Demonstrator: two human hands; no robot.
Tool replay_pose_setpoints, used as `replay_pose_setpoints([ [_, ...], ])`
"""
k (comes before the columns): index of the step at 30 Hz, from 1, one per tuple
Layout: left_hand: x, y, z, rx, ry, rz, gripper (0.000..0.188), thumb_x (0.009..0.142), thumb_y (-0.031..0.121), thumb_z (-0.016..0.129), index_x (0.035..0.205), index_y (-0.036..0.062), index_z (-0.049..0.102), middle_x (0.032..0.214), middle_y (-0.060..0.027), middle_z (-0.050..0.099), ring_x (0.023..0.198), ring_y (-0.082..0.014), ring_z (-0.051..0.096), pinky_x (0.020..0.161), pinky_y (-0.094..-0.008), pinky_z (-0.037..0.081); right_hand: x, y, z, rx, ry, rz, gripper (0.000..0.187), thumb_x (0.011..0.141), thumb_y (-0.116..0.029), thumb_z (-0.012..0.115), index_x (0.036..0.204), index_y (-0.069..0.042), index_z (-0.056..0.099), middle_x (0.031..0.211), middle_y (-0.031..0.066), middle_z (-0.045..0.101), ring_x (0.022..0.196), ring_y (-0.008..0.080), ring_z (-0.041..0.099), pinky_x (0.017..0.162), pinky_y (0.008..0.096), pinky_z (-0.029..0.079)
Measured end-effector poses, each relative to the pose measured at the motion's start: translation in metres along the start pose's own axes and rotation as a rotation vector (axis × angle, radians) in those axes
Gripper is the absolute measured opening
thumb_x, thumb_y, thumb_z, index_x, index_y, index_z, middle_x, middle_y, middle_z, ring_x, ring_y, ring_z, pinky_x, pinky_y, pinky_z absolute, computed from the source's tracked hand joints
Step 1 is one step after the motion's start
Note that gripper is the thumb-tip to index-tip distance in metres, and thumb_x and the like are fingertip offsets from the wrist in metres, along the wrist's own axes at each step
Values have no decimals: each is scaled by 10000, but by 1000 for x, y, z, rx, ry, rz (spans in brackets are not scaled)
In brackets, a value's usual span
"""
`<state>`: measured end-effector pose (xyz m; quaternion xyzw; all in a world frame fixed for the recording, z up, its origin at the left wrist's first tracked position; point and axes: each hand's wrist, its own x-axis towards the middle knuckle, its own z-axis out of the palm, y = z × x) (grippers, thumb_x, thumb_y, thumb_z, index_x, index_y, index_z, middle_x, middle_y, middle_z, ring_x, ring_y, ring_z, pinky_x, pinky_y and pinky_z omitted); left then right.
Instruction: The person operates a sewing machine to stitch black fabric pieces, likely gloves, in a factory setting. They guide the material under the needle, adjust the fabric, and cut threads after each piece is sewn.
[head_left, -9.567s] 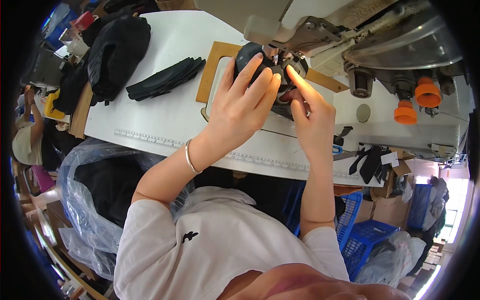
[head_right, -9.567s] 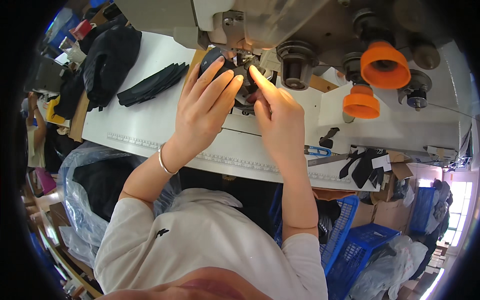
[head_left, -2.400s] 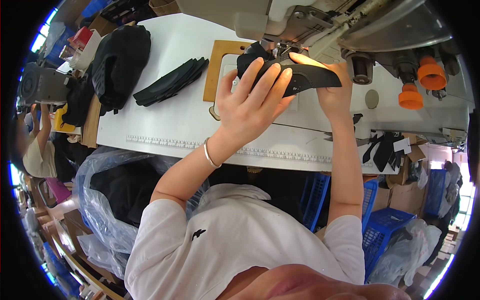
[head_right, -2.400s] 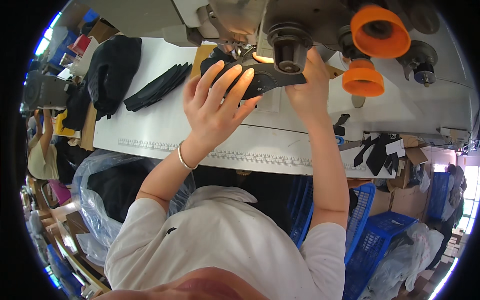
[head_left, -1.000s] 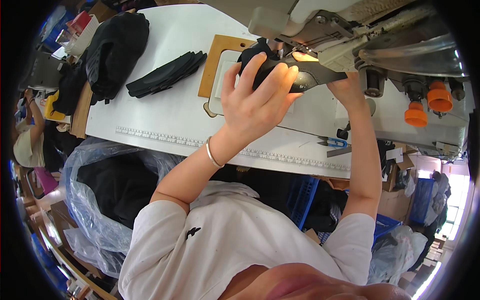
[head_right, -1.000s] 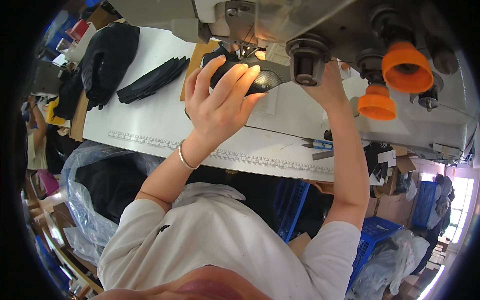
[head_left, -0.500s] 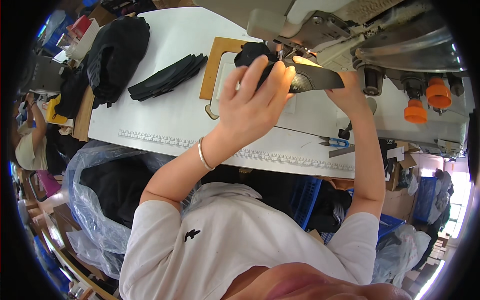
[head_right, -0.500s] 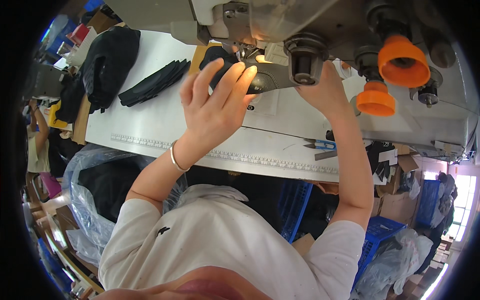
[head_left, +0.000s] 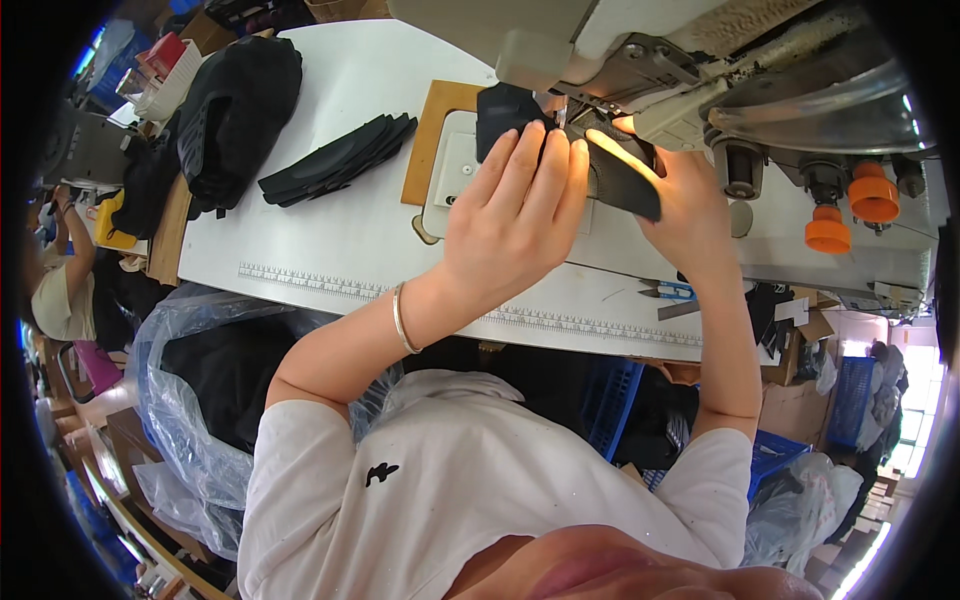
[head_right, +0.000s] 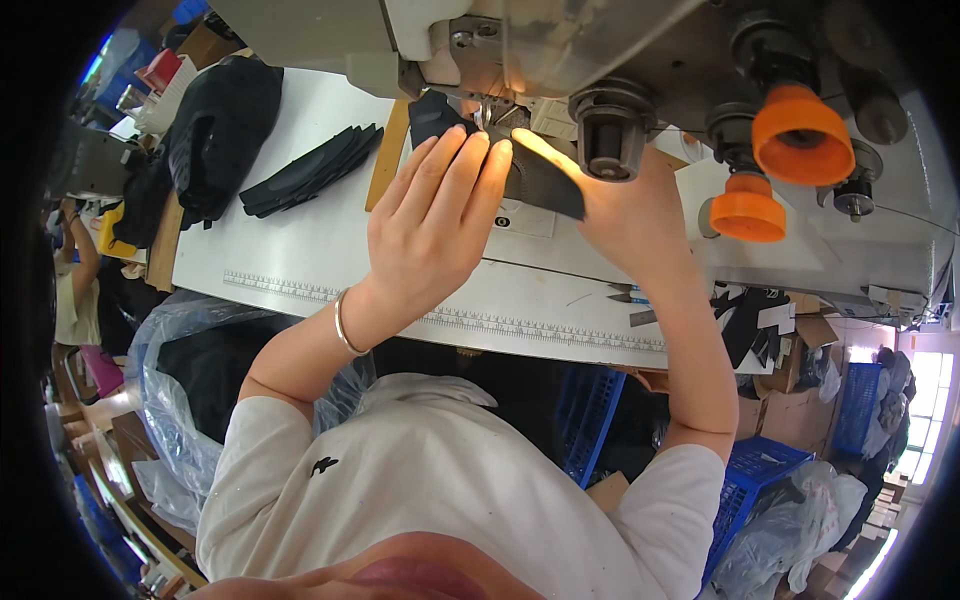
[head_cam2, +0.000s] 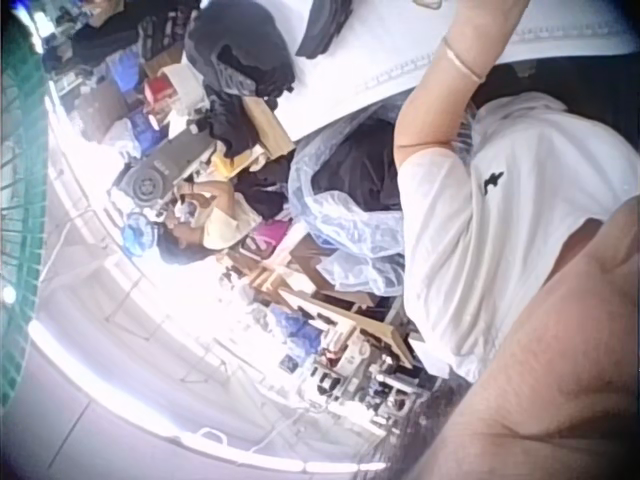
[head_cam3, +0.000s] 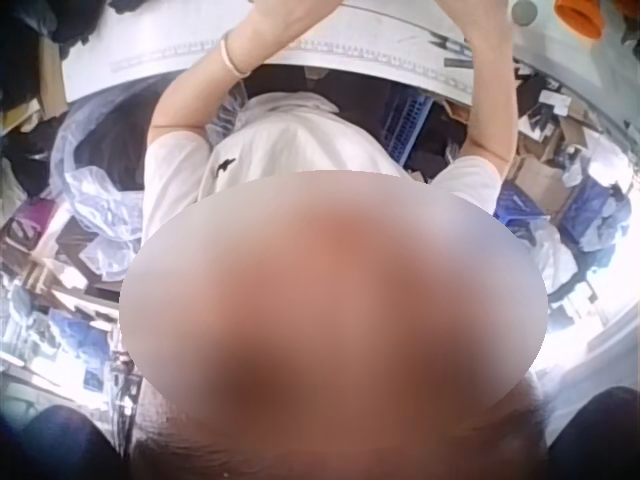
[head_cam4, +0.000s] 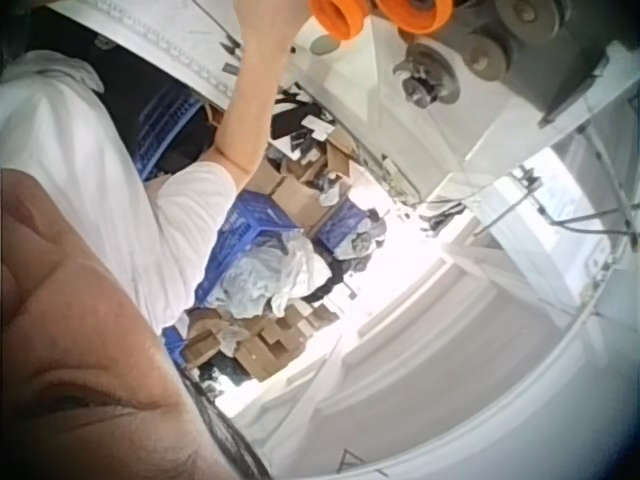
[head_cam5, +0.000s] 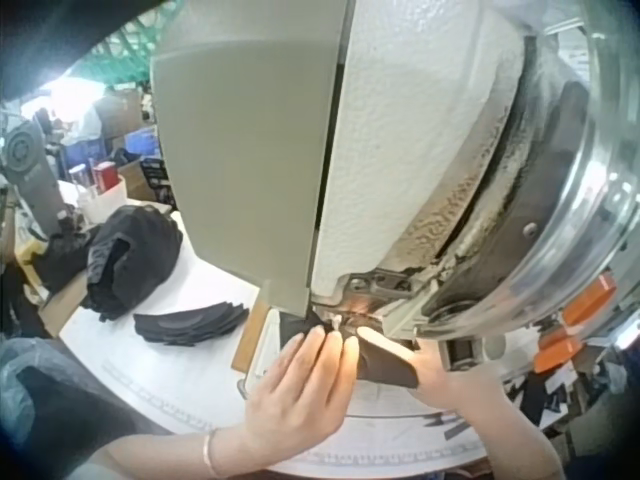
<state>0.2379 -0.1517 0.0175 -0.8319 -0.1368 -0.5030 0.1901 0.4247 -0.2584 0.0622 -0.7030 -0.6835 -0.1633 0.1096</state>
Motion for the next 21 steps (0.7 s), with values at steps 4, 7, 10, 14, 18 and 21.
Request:
replay_pose_setpoints([
  [4,-1,-2,-2,-32,-48,10,289,748,46,672,1006,-77,711,1044,-176,672,1044,-306,670,961,-407,577,1,-14,-7,-64,39,-33,528,782,-107,801,1299,-175,720,1086,27,654,933,283,613,776,419,552],
  [7,-1,-2,-2,-65,-43,-5,301,737,40,672,1011,-80,708,1048,-179,670,1050,-307,670,969,-405,578,0,-19,-14,-131,47,-67,528,757,-115,807,1274,-191,732,1156,-2,657,971,268,591,795,391,549],
  [10,-1,-6,0,-95,-16,-3,318,735,37,672,1029,-79,705,1048,-183,668,1043,-304,670,973,-404,577,1,-24,-15,-85,148,-146,568,736,-192,794,1297,-230,714,989,46,641,929,285,606,802,412,528],
  [14,-2,-11,1,-99,-12,21,335,743,33,669,1058,-79,696,1061,-173,661,1050,-299,666,979,-407,577,-1,-25,-10,-69,182,-138,557,714,-236,823,1261,-206,719,1108,37,665,973,275,600,885,459,492],
  [18,1,-13,-5,-213,-86,-62,374,730,9,691,1099,-45,718,1115,-134,684,1110,-296,678,967,-399,591,-1,-29,-16,-53,163,-135,595,677,-224,859,1258,-197,729,1171,-2,653,1001,259,577,848,396,506],
  [21,-1,-16,-7,-282,-104,-80,392,720,12,686,1107,-31,723,1127,-137,686,1128,-302,678,982,-408,588,-1,-28,-21,28,135,-163,557,703,-208,865,1244,-175,738,1146,-5,645,1006,250,581,815,368,518],
])
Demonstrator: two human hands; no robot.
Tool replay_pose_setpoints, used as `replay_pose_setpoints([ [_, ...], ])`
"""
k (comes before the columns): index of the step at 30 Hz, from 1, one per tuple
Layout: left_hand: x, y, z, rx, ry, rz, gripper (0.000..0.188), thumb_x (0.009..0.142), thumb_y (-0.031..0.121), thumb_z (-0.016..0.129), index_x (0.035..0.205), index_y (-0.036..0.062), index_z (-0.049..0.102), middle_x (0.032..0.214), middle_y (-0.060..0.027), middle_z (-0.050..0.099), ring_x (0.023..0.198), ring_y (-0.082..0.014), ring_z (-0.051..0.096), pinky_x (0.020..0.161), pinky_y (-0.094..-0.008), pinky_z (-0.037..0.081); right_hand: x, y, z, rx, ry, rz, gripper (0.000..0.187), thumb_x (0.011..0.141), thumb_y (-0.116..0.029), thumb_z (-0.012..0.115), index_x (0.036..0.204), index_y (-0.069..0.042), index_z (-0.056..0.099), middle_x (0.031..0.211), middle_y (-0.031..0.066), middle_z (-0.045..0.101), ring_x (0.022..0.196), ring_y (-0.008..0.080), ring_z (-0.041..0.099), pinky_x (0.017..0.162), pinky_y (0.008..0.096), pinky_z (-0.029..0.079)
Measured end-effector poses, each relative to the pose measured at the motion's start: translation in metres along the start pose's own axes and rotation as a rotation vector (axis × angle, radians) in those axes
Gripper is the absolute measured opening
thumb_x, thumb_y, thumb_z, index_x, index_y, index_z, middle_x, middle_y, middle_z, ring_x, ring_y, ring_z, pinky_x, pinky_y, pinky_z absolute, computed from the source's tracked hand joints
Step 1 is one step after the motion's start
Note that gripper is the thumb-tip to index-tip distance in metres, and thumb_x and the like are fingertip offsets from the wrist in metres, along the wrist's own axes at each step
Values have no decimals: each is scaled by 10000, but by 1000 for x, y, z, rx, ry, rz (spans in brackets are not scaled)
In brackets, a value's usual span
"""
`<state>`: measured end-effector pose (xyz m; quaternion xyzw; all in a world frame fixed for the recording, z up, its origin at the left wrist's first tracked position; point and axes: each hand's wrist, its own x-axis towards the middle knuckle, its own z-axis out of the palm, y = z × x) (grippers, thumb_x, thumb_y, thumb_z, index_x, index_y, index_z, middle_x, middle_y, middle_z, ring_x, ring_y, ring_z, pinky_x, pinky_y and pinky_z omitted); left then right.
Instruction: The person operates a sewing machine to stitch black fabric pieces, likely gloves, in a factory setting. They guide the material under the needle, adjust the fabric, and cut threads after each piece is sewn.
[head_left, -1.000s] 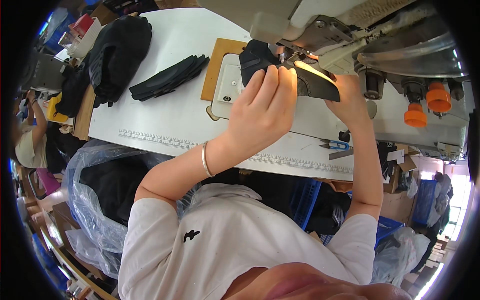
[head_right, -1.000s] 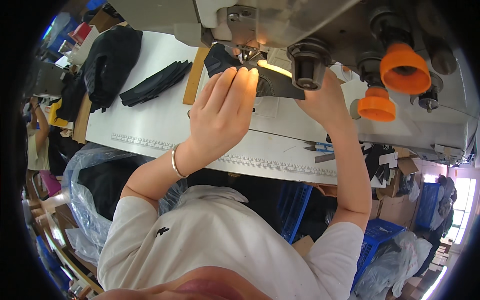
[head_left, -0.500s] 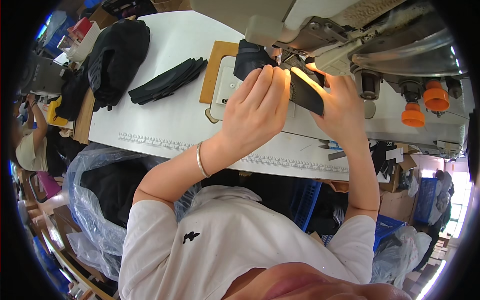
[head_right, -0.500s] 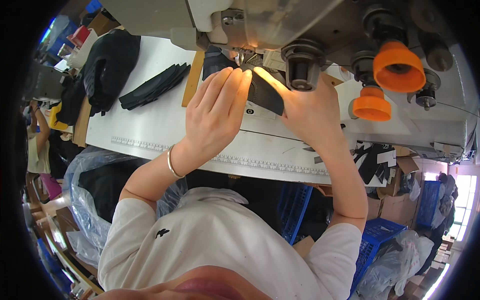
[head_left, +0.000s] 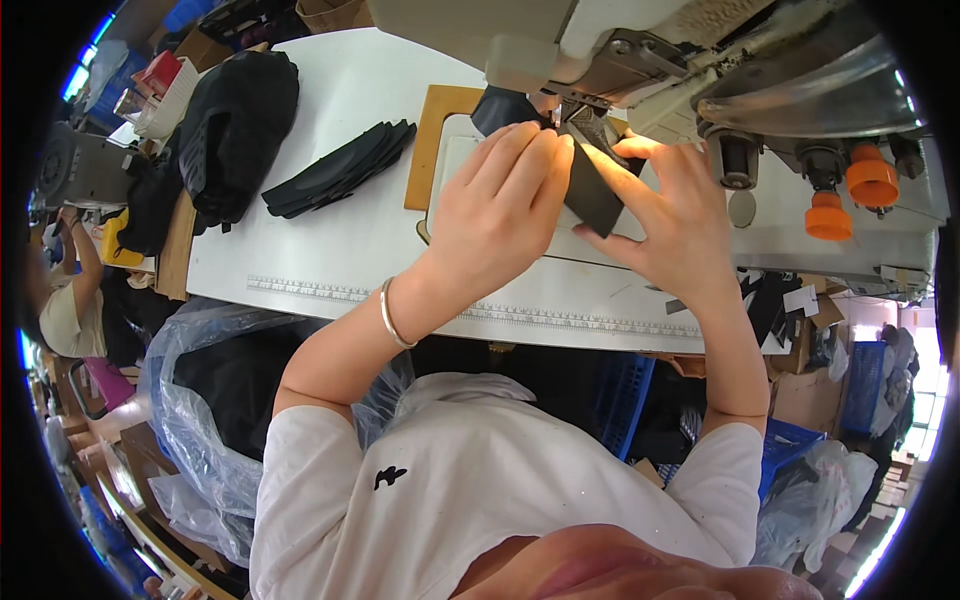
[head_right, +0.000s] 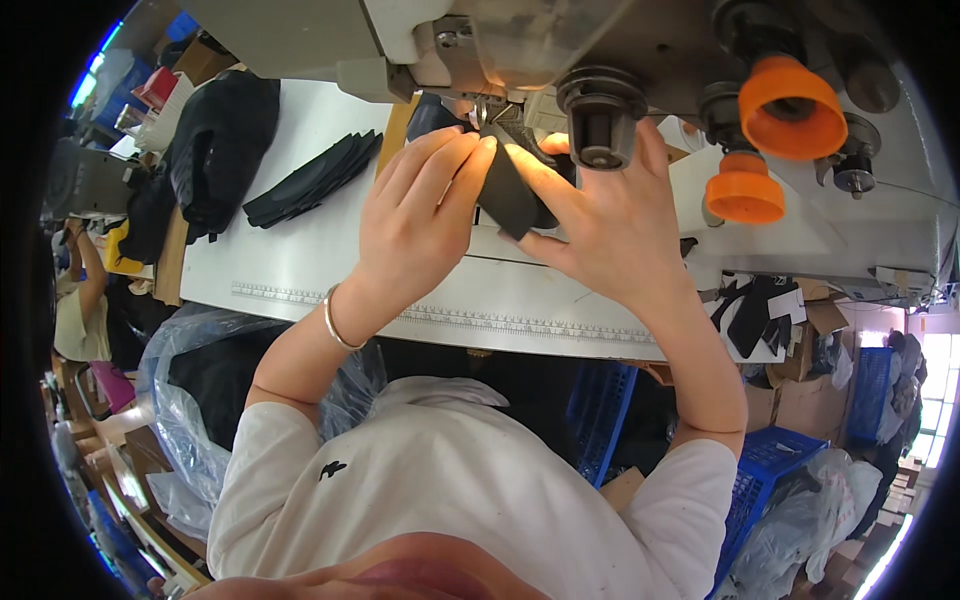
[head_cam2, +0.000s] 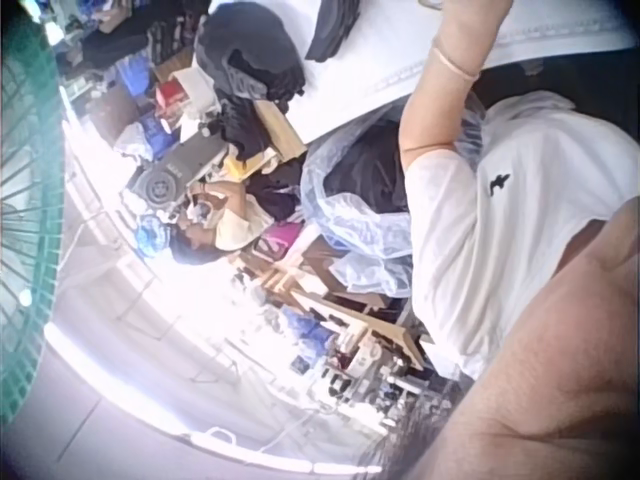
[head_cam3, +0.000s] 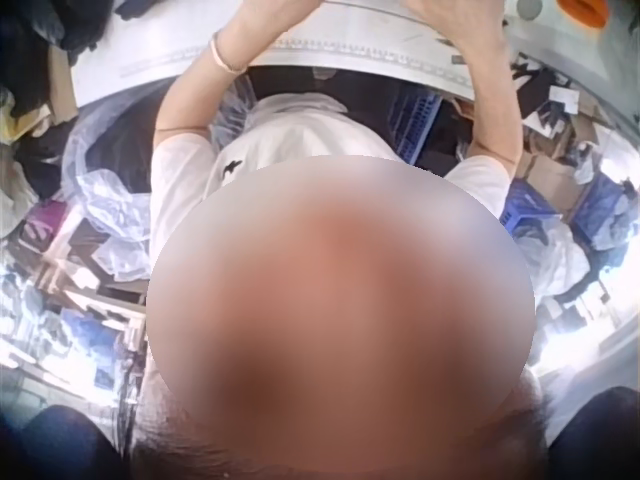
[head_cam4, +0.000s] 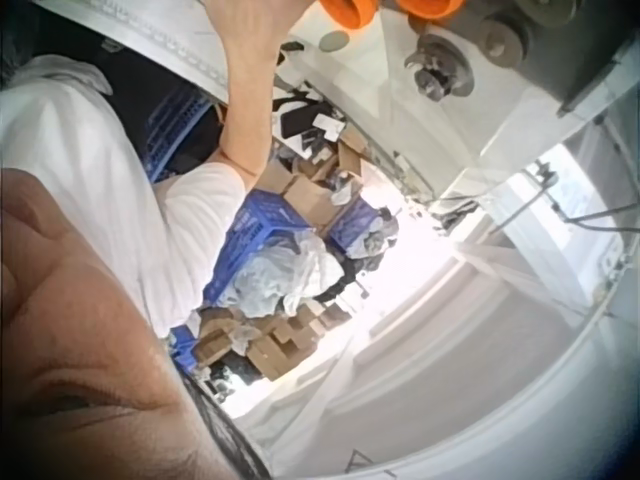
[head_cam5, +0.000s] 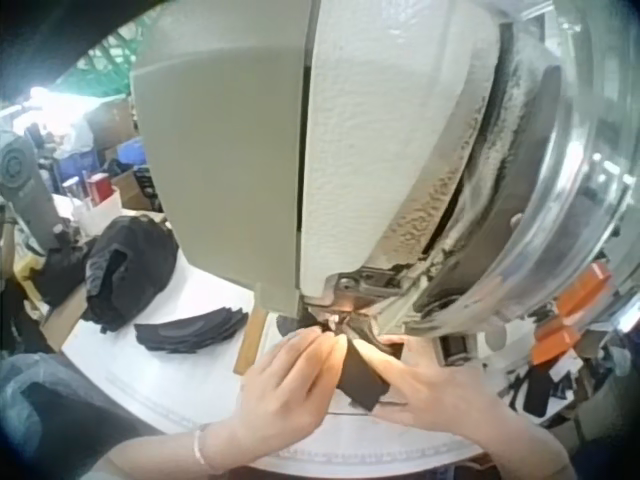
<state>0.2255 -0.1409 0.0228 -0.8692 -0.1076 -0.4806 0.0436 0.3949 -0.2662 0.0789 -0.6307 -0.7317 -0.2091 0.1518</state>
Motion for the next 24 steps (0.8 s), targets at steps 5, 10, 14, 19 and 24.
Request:
replay_pose_setpoints([
  [5,1,-12,2,28,69,105,310,758,66,689,1053,-26,704,1065,-149,653,1070,-312,668,972,-417,583,-2,9,9,294,-81,116,411,818,-177,808,1222,-125,747,988,46,643,879,245,608,757,363,502],
  [10,2,-12,2,25,71,108,300,751,60,690,1036,-32,705,1057,-142,655,1058,-309,673,944,-411,588,-6,6,16,567,-73,246,321,881,-179,768,1197,-128,758,844,82,629,740,253,601,698,351,480],
  [14,2,-13,-2,-9,60,107,301,740,49,690,1028,-38,706,1069,-126,651,1060,-299,667,874,-406,592,-13,1,22,713,-35,311,305,870,-125,776,1175,-115,771,837,74,661,733,216,614,701,320,478],
  [19,5,-17,-2,-156,121,-16,334,692,-42,722,1025,-12,739,973,-118,722,958,-298,725,788,-388,601,-29,-11,32,1023,66,468,271,885,-63,766,1155,-60,772,961,19,763,819,100,645,761,263,498],
  [24,-1,-18,8,-126,227,-5,301,705,-45,710,1001,5,735,954,-113,748,979,-285,745,853,-396,629,-40,-22,40,1096,128,529,257,893,-29,759,1148,-56,772,1026,7,775,867,68,662,773,232,510],
])
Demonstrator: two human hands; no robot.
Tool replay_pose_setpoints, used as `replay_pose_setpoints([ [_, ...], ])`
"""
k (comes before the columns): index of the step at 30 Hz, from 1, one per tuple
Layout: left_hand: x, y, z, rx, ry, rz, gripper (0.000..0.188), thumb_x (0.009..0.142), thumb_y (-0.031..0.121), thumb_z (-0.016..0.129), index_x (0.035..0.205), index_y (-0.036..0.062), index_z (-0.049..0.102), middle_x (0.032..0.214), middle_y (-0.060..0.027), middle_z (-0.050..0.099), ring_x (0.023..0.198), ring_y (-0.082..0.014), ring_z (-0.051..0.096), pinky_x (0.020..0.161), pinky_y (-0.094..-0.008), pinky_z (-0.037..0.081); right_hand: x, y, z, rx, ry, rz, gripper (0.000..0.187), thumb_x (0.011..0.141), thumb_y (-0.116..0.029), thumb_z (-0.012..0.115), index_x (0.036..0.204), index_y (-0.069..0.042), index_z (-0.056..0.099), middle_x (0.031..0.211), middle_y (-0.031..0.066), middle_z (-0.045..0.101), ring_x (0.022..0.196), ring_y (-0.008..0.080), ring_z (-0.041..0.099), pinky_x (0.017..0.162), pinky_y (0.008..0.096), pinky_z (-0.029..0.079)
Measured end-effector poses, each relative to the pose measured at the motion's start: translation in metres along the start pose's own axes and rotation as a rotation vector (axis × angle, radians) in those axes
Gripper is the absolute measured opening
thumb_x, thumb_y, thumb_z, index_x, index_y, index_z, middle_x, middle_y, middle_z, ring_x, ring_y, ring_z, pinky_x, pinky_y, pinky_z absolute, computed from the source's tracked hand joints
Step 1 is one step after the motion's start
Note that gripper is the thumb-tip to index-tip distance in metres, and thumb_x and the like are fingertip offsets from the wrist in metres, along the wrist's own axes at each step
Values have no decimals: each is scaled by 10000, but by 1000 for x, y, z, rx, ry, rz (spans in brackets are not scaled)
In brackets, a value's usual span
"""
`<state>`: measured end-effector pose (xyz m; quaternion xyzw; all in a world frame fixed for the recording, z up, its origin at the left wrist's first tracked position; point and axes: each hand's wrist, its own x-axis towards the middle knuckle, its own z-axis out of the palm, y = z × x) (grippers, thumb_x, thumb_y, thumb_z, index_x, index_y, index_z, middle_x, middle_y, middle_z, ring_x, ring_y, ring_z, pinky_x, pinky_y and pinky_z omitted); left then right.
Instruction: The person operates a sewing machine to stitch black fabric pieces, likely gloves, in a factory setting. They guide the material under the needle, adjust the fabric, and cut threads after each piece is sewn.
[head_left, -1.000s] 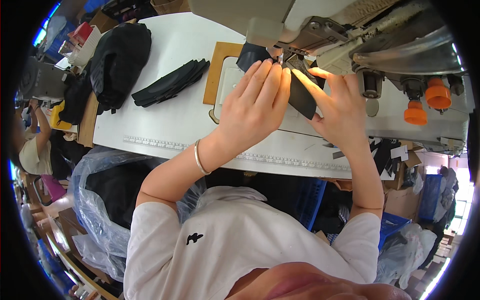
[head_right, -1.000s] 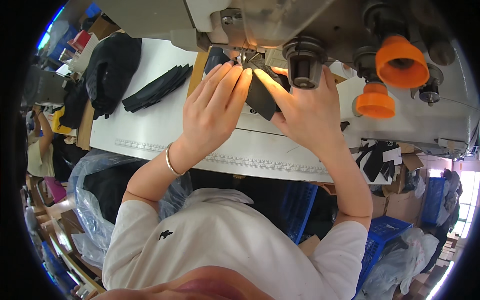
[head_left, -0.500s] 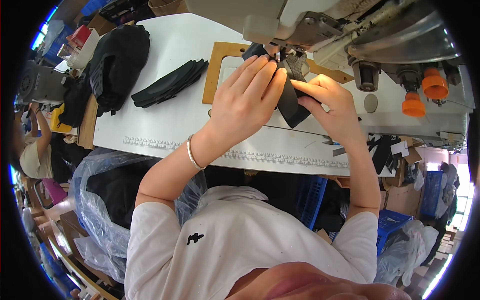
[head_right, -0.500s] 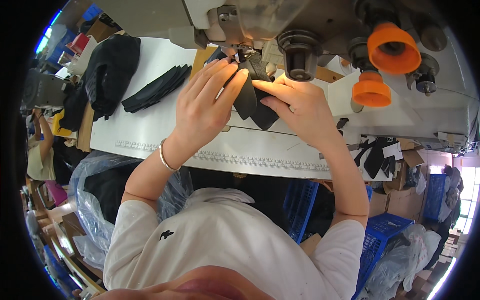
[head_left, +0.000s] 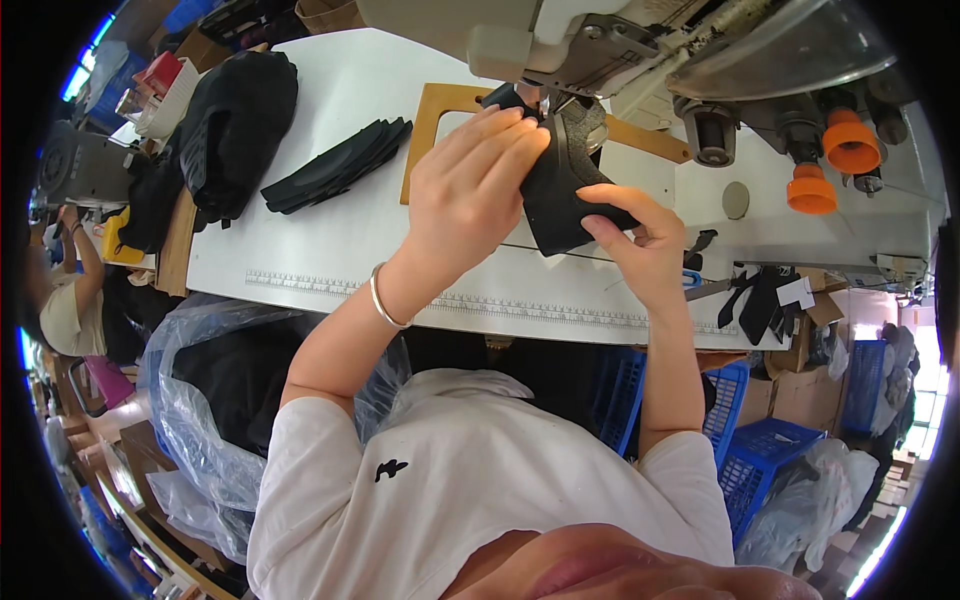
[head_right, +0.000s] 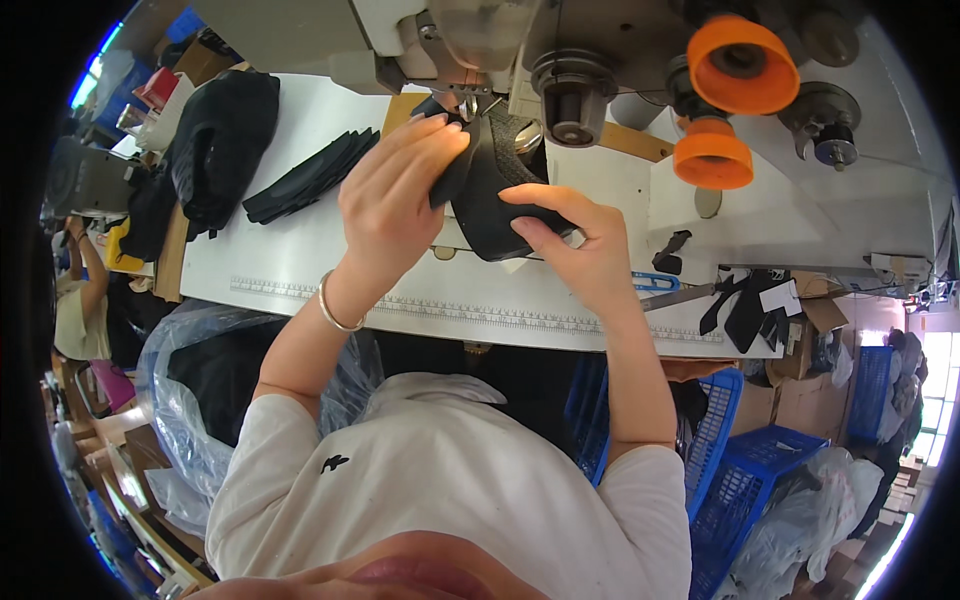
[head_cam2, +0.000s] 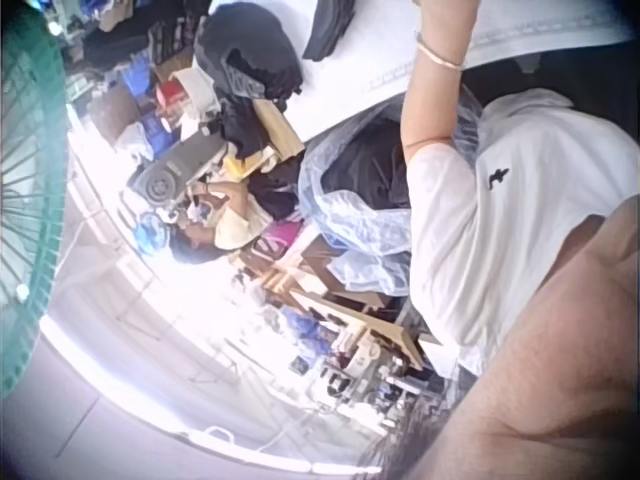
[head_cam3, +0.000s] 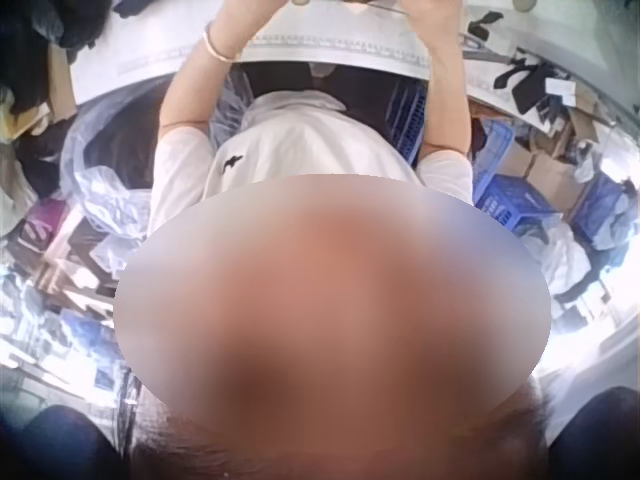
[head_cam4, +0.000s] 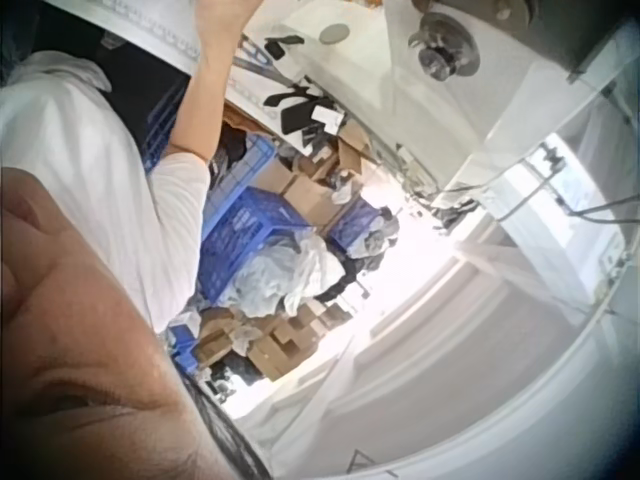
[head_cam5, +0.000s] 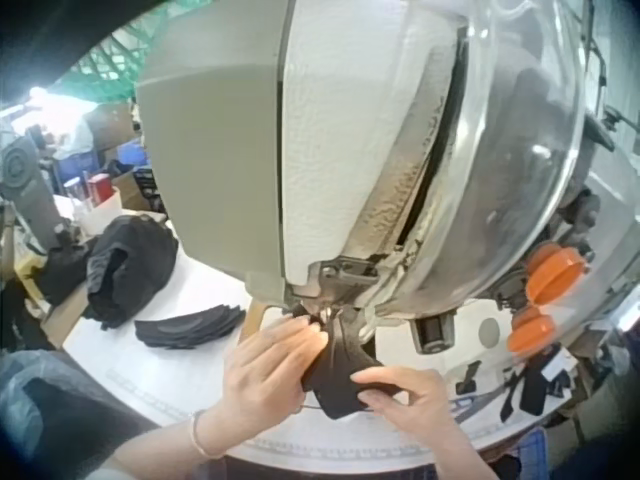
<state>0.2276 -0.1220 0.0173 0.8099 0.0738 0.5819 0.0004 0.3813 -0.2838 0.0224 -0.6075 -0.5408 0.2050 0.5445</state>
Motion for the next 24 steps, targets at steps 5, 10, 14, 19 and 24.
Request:
replay_pose_setpoints([
  [5,-7,-1,6,84,15,106,267,749,-22,689,1012,-14,735,989,-113,740,1018,-296,734,936,-416,626,-3,3,8,13,51,-27,234,903,-18,749,1131,-60,771,1012,18,774,840,63,662,724,214,503],
  [10,-7,-2,4,80,-5,129,254,767,-28,686,1016,-22,734,1005,-120,732,1036,-298,728,931,-433,633,-9,4,12,-3,66,-7,213,907,-18,746,1117,-49,771,1013,30,774,844,77,672,735,224,518],
  [14,-10,-14,3,-66,49,127,242,775,-44,712,1014,-20,739,1007,-128,735,1046,-299,737,922,-423,645,-16,12,23,-1,93,-83,212,906,-13,750,1114,-44,777,1018,45,779,856,91,692,772,238,537],
  [19,-14,-29,10,-126,121,152,228,776,-63,730,996,-9,752,977,-122,746,1020,-298,753,907,-414,653,-25,10,37,62,101,-60,230,902,-12,755,1127,-52,783,1003,51,784,829,100,702,764,239,544],
  [24,-14,-30,9,-115,98,147,211,791,-47,725,997,-7,753,989,-117,757,1018,-298,756,903,-408,651,-24,10,43,39,133,-99,223,914,-17,746,1129,-62,786,963,38,784,804,92,693,735,227,532],
])
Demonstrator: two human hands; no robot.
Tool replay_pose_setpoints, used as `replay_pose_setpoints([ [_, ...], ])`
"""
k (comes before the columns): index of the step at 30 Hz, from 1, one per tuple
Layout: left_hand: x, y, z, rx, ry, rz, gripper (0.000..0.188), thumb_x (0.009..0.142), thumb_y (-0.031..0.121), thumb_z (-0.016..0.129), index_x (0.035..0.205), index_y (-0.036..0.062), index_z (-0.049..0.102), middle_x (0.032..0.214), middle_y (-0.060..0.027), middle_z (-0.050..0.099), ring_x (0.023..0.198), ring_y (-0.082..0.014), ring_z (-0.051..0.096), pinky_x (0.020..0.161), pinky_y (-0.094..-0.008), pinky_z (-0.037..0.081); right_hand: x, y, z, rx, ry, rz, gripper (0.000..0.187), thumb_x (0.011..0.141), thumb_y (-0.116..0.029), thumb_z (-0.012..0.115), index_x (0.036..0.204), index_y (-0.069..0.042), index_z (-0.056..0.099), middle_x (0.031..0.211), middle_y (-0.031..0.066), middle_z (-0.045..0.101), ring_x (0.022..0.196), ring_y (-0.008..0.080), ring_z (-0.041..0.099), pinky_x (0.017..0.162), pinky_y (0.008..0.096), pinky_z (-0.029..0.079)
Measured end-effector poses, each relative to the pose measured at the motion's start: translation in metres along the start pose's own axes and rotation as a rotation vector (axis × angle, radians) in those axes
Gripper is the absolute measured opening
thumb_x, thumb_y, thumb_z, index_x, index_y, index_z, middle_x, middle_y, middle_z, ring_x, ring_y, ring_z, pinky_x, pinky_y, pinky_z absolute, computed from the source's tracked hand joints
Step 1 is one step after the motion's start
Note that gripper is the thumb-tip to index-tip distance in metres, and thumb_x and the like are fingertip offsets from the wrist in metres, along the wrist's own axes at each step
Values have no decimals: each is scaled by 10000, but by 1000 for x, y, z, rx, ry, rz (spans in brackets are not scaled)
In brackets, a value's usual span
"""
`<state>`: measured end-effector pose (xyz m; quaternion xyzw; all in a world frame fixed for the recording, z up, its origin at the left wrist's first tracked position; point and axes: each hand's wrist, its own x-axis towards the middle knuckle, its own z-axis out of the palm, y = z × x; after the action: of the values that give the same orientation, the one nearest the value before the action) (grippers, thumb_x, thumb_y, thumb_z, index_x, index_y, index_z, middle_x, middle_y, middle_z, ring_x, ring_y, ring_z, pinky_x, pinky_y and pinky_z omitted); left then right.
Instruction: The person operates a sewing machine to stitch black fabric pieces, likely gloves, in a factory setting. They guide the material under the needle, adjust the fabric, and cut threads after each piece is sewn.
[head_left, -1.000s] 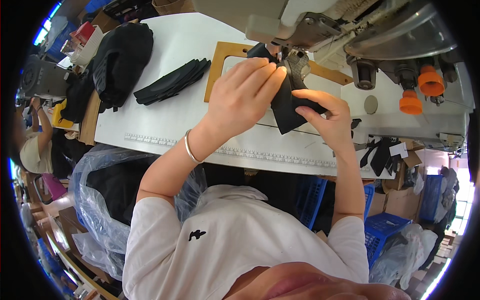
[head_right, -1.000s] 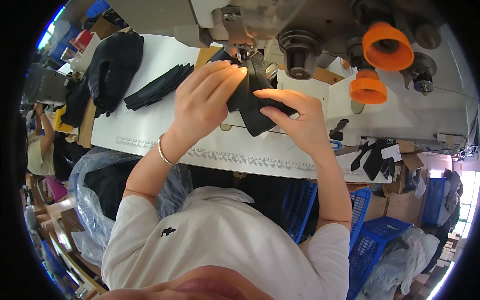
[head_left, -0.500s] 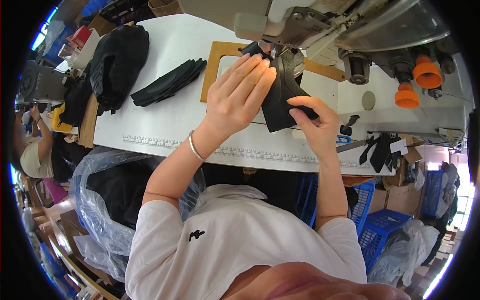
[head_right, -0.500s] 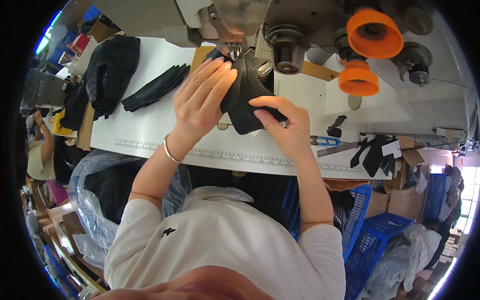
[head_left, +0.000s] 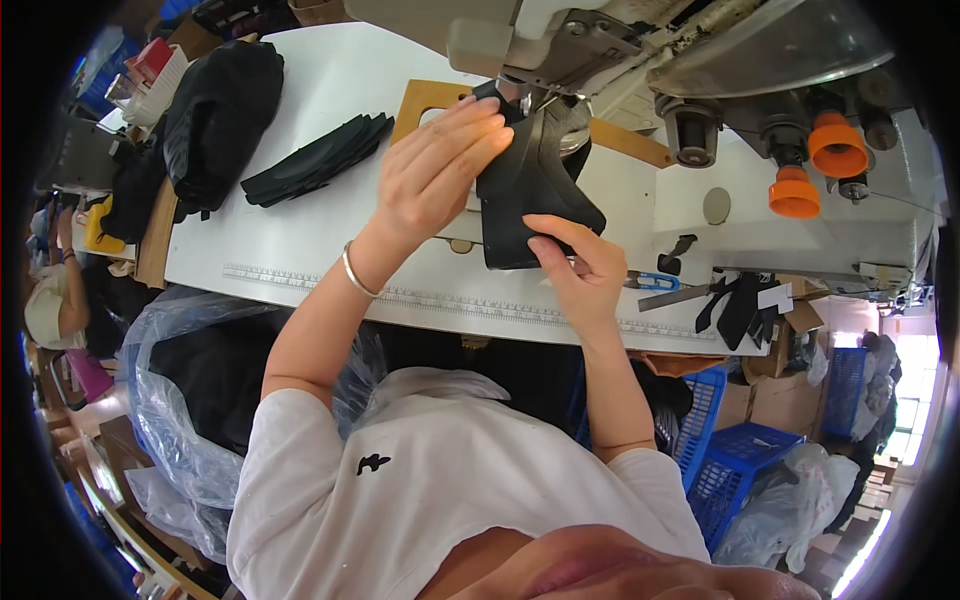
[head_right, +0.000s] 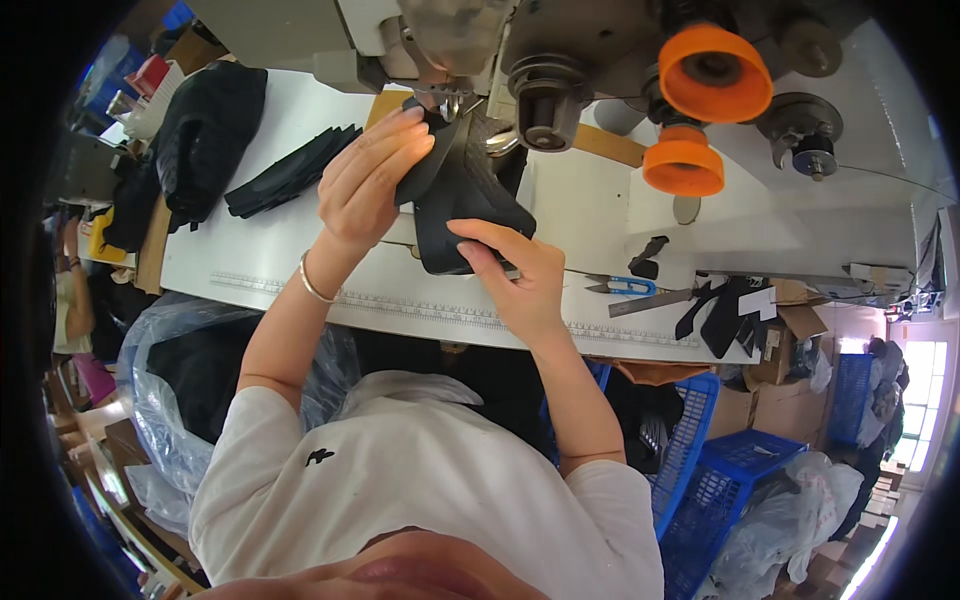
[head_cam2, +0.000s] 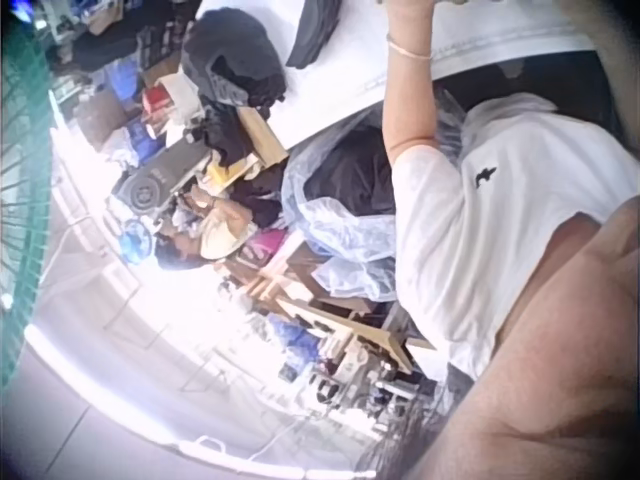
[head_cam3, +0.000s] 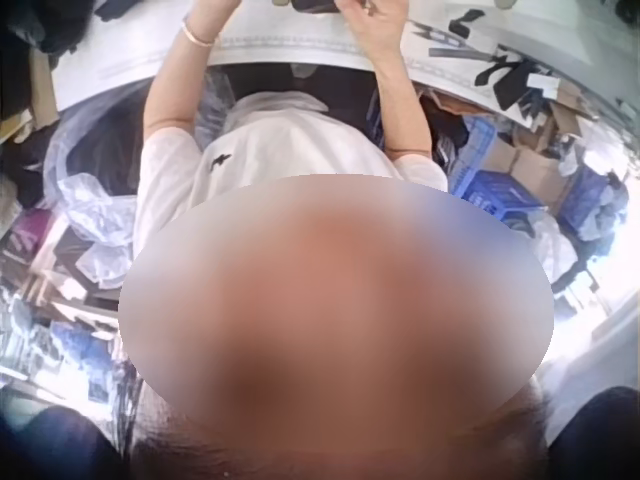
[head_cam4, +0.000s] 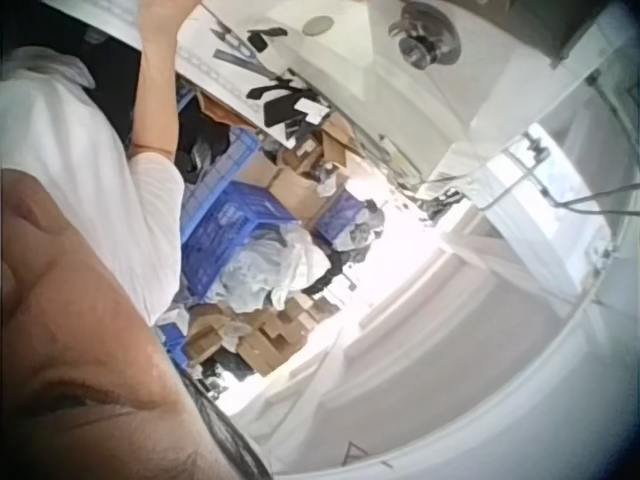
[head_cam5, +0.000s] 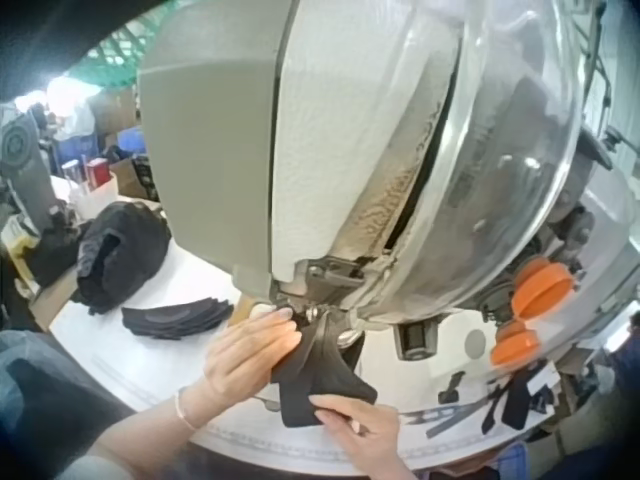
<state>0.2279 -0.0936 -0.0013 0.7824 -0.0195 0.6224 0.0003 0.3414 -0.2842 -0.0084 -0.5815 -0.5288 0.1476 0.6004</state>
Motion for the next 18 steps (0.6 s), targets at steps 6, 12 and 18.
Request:
replay_pose_setpoints([
  [6,-1,-3,-6,-36,-15,23,169,832,-42,708,995,-20,746,1024,-139,769,1030,-319,756,908,-427,646,2,-6,1,-43,8,36,209,934,-27,732,1135,-52,781,969,41,787,827,91,699,748,227,531],
  [12,-1,-10,-4,-20,-23,58,188,841,-3,728,1028,5,744,1039,-126,771,1041,-302,753,909,-422,644,6,-5,0,-18,11,54,212,938,-21,726,1145,-33,773,1007,62,787,862,94,699,793,230,533],
  [18,-1,-16,0,8,-13,91,189,841,5,719,1028,9,743,1043,-124,770,1040,-304,753,913,-422,642,11,-5,1,-6,29,14,216,947,-19,715,1157,-26,766,1052,58,782,906,91,691,810,235,531],
])
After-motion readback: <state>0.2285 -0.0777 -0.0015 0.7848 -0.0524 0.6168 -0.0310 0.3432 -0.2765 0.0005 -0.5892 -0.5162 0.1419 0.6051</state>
